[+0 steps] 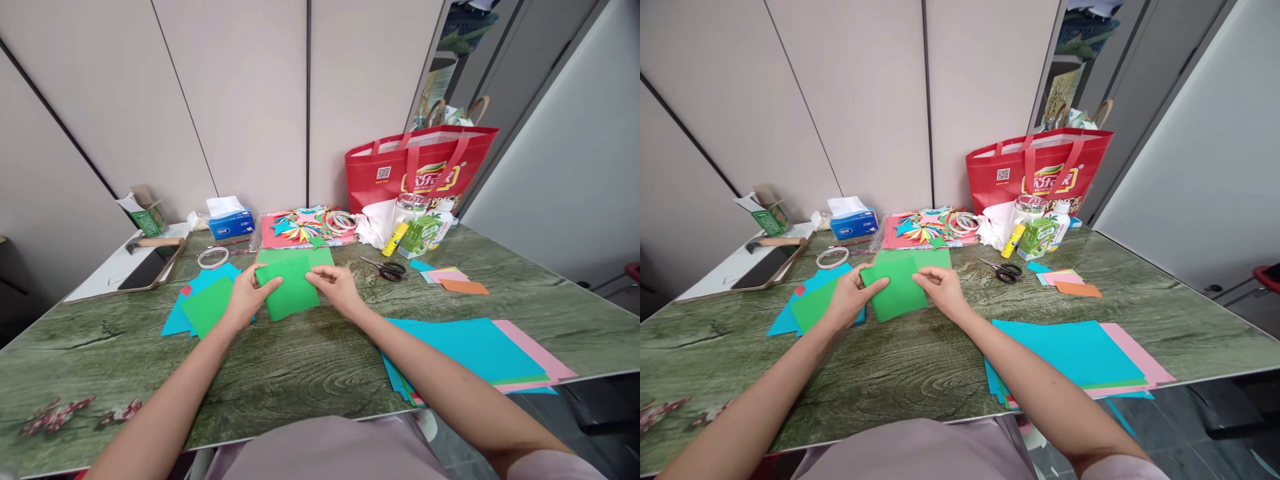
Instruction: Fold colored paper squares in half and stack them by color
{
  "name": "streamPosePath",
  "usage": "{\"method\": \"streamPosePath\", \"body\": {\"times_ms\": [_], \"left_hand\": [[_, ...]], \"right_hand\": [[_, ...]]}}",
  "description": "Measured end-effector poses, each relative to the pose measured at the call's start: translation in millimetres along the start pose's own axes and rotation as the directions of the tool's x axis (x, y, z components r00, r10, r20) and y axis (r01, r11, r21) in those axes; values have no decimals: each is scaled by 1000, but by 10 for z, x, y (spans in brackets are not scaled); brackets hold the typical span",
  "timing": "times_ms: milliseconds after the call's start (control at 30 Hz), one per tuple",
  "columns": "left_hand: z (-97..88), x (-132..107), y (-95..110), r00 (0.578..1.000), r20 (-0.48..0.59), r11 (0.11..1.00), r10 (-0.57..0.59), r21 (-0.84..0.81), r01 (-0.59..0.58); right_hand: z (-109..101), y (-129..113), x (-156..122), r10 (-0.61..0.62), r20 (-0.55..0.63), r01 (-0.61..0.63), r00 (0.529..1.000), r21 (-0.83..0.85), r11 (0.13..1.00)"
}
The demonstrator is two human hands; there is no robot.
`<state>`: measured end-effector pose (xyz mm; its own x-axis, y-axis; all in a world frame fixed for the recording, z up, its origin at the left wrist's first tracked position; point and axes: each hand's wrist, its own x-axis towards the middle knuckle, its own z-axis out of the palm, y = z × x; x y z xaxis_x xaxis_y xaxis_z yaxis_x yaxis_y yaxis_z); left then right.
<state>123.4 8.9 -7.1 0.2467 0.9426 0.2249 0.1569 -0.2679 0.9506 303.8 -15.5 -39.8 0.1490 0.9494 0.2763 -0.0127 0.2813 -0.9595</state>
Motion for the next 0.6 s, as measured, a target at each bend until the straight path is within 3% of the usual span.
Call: {"method": "streamPosePath", "body": {"times_ms": [600], "left_hand": [[-2,-7,9,1000,-11,996,29,79,-28]], "right_hand": [[-20,11,11,6,16,-6,1000,-20,1000]]}}
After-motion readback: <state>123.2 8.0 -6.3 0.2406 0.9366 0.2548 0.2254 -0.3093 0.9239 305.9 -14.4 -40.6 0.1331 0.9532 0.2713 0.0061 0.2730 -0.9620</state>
